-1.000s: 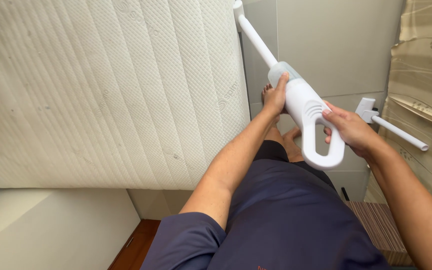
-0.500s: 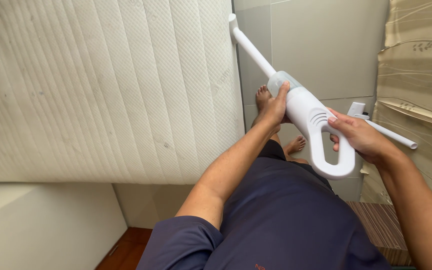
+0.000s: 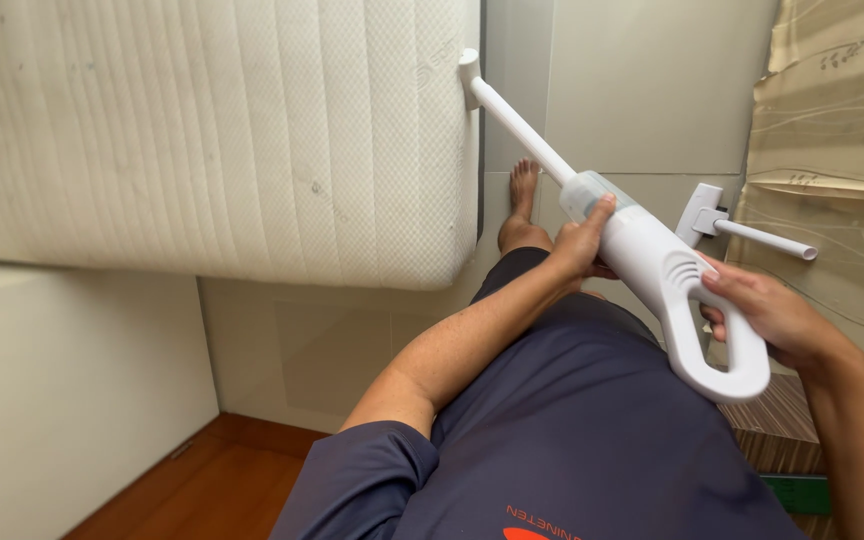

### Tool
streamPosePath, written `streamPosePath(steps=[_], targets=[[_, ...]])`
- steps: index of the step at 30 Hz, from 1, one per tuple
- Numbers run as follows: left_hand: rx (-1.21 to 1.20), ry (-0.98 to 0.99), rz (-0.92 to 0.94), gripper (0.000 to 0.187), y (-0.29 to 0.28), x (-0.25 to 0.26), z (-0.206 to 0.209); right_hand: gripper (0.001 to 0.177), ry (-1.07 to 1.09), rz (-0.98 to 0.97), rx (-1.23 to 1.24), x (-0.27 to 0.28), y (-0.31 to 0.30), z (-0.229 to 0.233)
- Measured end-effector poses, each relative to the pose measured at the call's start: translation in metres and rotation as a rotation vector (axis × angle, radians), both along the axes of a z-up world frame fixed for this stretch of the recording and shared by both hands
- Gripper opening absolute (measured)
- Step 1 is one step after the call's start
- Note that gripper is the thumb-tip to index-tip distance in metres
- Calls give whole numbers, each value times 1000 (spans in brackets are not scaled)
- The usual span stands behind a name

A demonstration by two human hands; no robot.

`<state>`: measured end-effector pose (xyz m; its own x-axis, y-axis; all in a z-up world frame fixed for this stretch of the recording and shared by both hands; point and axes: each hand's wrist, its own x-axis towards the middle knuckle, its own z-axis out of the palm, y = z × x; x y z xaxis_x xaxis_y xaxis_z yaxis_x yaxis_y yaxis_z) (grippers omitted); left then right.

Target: The person vacuums the edges of an upright mattress with a handheld vacuum cleaner, then vacuums across the top surface of the mattress.

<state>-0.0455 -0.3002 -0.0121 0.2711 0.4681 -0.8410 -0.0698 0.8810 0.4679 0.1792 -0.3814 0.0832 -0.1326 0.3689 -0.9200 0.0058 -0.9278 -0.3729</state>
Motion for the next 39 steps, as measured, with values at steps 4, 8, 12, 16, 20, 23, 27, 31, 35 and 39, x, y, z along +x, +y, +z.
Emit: streamPosePath(steps=[4, 8, 12, 16, 20, 23, 27, 31, 35, 39], targets=[[-34, 35, -18, 90, -11, -1, 0, 55, 35, -12, 18, 1, -13, -2], [-16, 50, -54, 92, 2, -10, -1, 55, 31, -19, 35, -9, -5, -6], [-80, 80, -54, 91, 20, -13, -13, 54, 58, -62, 46, -21, 6, -17], [-91, 97, -72, 90, 42, -30, -36, 53, 42, -127, -4, -46, 27, -31], [-1, 194, -61, 92, 74, -56, -69, 53, 30, -126, -30, -76, 62, -46], [156, 357, -138, 101, 84, -63, -114, 53, 43, -150, -19, -92, 83, -56], [175, 461, -224, 112, 94, -67, -148, 53, -2, -163, -83, -104, 106, -59], [56, 375, -183, 115, 109, -72, -126, 55, 25, -190, -56, -111, 116, -57], [3, 245, -108, 114, 115, -75, -89, 55, 26, -185, -60, -118, 108, -53], [7, 206, -114, 115, 94, -81, -75, 55, 10, -176, -60, -122, 81, -48]])
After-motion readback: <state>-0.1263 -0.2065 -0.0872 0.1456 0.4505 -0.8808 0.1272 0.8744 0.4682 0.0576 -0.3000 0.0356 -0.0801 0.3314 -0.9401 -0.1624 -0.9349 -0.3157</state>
